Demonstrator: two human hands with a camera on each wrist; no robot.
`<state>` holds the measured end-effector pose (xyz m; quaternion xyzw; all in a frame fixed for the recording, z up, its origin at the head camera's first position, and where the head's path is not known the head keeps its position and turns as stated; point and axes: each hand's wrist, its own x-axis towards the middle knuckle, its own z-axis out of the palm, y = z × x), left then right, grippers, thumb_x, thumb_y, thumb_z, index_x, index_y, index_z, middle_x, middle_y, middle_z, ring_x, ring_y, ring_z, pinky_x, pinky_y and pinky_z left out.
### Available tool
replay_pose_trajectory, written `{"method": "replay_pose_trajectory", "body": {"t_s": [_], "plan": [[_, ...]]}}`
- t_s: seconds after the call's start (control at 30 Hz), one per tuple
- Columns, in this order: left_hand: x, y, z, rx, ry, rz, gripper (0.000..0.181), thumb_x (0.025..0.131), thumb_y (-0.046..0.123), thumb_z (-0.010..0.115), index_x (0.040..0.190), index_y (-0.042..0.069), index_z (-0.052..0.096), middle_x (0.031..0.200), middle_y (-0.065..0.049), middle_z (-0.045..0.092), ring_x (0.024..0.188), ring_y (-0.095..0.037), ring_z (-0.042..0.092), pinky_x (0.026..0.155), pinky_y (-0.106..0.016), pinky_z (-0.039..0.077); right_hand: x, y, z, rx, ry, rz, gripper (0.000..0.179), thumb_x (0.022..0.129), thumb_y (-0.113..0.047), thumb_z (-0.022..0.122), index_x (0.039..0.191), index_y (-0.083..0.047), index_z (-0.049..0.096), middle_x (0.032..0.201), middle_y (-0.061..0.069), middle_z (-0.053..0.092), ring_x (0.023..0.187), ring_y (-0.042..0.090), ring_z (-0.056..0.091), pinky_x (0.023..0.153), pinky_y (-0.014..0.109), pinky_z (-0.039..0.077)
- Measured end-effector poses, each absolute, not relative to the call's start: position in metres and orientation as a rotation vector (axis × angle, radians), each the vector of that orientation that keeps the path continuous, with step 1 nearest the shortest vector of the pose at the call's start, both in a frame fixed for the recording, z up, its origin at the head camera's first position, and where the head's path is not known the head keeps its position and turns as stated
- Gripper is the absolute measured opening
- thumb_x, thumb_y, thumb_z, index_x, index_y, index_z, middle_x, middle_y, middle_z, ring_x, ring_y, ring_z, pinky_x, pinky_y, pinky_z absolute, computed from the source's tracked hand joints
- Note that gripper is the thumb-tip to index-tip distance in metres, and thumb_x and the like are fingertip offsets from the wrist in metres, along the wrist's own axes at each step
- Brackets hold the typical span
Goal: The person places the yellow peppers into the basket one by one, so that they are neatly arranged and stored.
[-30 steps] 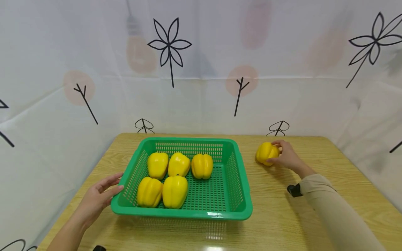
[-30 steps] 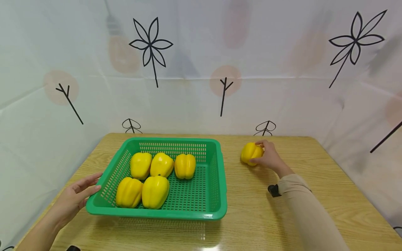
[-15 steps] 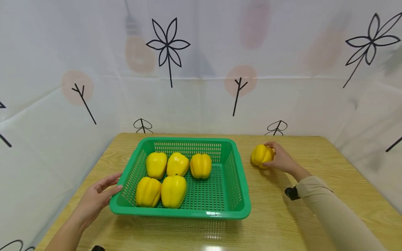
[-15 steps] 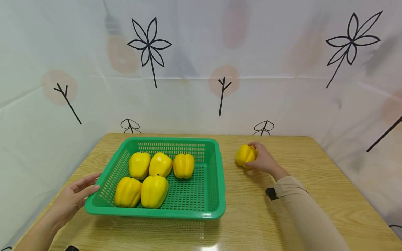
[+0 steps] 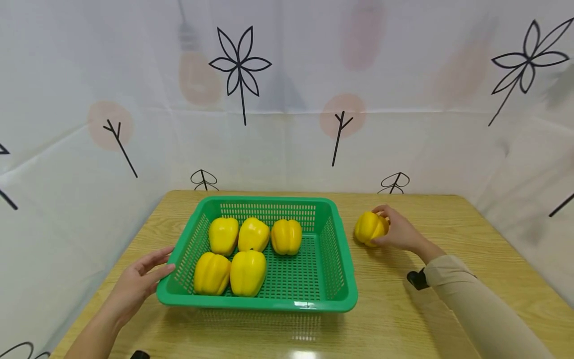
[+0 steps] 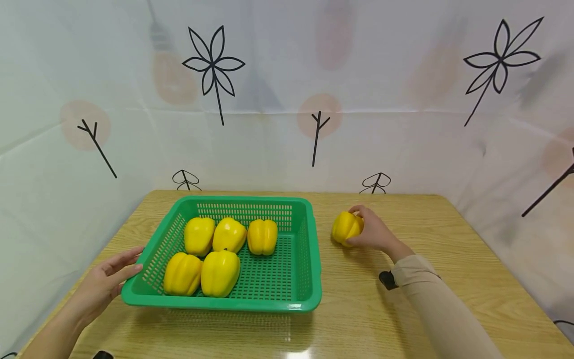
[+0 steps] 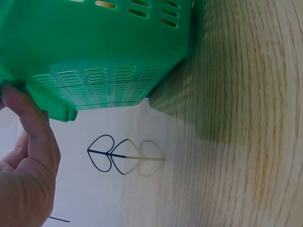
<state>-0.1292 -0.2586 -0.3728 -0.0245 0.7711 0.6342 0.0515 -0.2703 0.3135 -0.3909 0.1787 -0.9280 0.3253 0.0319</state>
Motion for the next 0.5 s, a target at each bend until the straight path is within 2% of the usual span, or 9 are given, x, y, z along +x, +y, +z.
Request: {"method": "replay_pose_trajectory", "body": {"t_s": [0.4, 0.5], "plan": [[-0.13, -0.259, -0.373, -0.072, 2.347, 1.925, 0.059, 0.093, 0.026, 0.059, 0.144, 0.008, 0.035, 0.137, -0.016, 0.03, 0.098, -0.008, 0.057, 0.081, -0.026, 0.05, -0.259, 0.31, -0.371, 0.622, -2.823, 1.026, 0.075, 0.067, -0.013, 0.082, 0.127, -0.001, 0.039, 0.122, 0.03, 0.041, 0.102, 0.046, 0.047, 0.079, 0.055, 0.046], [-0.13, -0.259, -0.373, -0.072, 2.348, 1.925, 0.059, 0.093, 0.026, 0.059, 0.144, 0.008, 0.035, 0.137, -0.016, 0.03, 0.098, -0.008, 0.057, 0.081, -0.026, 0.05, -0.255, 0.309, -0.361, 0.644, -2.806, 1.059, 0.074, 0.067, -0.012, 0.082, 0.127, -0.002, 0.039, 0.122, 0.029, 0.041, 0.103, 0.046, 0.047, 0.075, 0.05, 0.05]]}}
